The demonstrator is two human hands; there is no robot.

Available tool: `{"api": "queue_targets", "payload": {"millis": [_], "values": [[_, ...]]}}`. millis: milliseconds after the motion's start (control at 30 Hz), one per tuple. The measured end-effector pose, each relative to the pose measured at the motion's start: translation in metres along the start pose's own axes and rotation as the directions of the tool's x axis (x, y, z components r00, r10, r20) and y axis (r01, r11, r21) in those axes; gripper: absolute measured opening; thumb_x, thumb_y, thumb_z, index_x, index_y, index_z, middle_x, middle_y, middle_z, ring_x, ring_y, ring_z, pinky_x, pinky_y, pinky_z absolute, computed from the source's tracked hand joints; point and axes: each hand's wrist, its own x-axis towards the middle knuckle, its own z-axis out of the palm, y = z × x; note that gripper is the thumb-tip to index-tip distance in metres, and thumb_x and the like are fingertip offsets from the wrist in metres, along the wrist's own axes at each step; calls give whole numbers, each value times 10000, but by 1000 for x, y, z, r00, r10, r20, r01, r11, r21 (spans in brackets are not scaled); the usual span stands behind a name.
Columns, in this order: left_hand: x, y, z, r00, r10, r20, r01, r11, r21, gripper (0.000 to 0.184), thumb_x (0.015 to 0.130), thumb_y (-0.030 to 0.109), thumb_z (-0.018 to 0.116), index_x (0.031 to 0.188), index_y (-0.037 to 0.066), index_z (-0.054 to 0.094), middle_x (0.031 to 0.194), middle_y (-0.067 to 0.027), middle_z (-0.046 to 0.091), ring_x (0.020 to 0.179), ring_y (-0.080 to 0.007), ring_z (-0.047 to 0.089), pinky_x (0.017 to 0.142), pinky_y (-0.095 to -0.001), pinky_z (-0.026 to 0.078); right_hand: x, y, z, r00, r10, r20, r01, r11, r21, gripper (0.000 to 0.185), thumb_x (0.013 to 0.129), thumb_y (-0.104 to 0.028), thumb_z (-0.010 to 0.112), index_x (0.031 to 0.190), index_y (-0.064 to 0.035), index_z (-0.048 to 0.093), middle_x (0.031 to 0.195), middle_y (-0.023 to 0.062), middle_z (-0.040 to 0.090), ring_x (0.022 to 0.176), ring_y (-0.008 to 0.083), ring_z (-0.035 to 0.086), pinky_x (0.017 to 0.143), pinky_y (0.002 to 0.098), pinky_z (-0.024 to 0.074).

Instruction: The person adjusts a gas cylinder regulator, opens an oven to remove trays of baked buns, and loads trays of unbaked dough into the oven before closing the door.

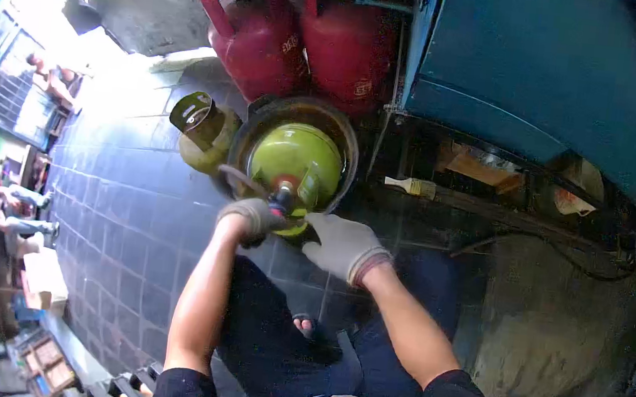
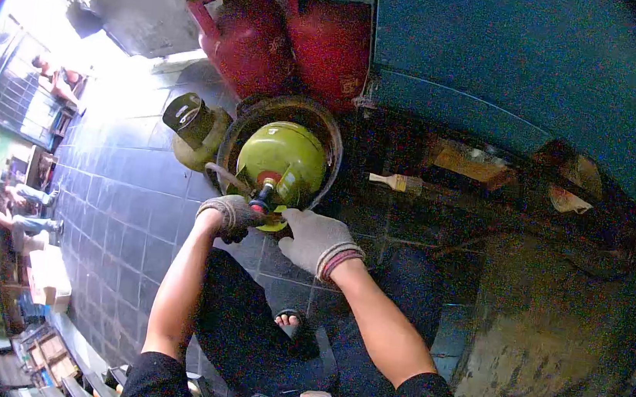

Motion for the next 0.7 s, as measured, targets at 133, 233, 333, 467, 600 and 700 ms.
{"api": "queue_targets", "payload": {"millis": [133, 233, 333, 467, 600, 700], "values": [[-2, -5, -6, 999, 25, 31, -23, 997, -79, 551, 1017, 583, 868, 902, 48, 805, 760, -98, 769, 595, -221, 730, 547, -413, 572, 10, -10, -5, 994, 66, 93, -64, 998, -25, 567, 1023, -373, 684, 1514, -92, 721, 1341, 292, 824, 1273, 479, 794, 1097, 617, 626], [-16, 2, -12, 993, 113, -23, -109, 984, 138, 441, 1038, 461, 844, 933, 32, 836, 796, -101, 796, 653, -230, 762, 634, -456, 595, 17, 2, 6, 994, -3, 106, -2, 999, 46, 491, 1020, -373, 686, 1432, -116, 755, 1381, 250, 815, 1279, 469, 778, 1101, 588, 610], [-3, -3, -2, 992, 60, -115, -22, 950, 310, 763, 1001, 821, 760, 1021, 73, 913, 927, -194, 859, 882, -332, 857, 835, -499, 643, 6, 3, 4, 998, 8, 68, -10, 1000, 27, 457, 997, -349, 692, 1357, -81, 781, 1350, 244, 822, 1260, 459, 791, 1079, 583, 621], [19, -6, 2, 988, 131, -81, -97, 938, 333, 714, 972, 735, 858, 1048, 27, 898, 945, -186, 865, 871, -303, 862, 821, -470, 672, 7, 17, 8, 983, 95, 160, -88, 995, -50, 472, 981, -323, 699, 1358, -51, 779, 1291, 246, 835, 1241, 452, 802, 1066, 575, 630], [7, 6, 2, 999, -51, -4, 51, 998, -21, 608, 996, 606, 917, 994, 1, 870, 857, -146, 845, 689, -255, 831, 640, -431, 670, 6, 7, 5, 982, 108, 154, -104, 994, -29, 478, 982, -306, 712, 1380, -47, 767, 1250, 266, 841, 1192, 469, 818, 1032, 597, 637], [10, 5, -1, 998, -54, 32, 56, 995, -87, 553, 1017, 554, 923, 969, 9, 840, 794, -122, 813, 628, -251, 804, 539, -419, 631, 9, 6, 9, 990, 65, 125, -66, 998, 3, 468, 989, -295, 718, 1387, -53, 760, 1245, 268, 845, 1156, 481, 827, 1002, 607, 645]]}}
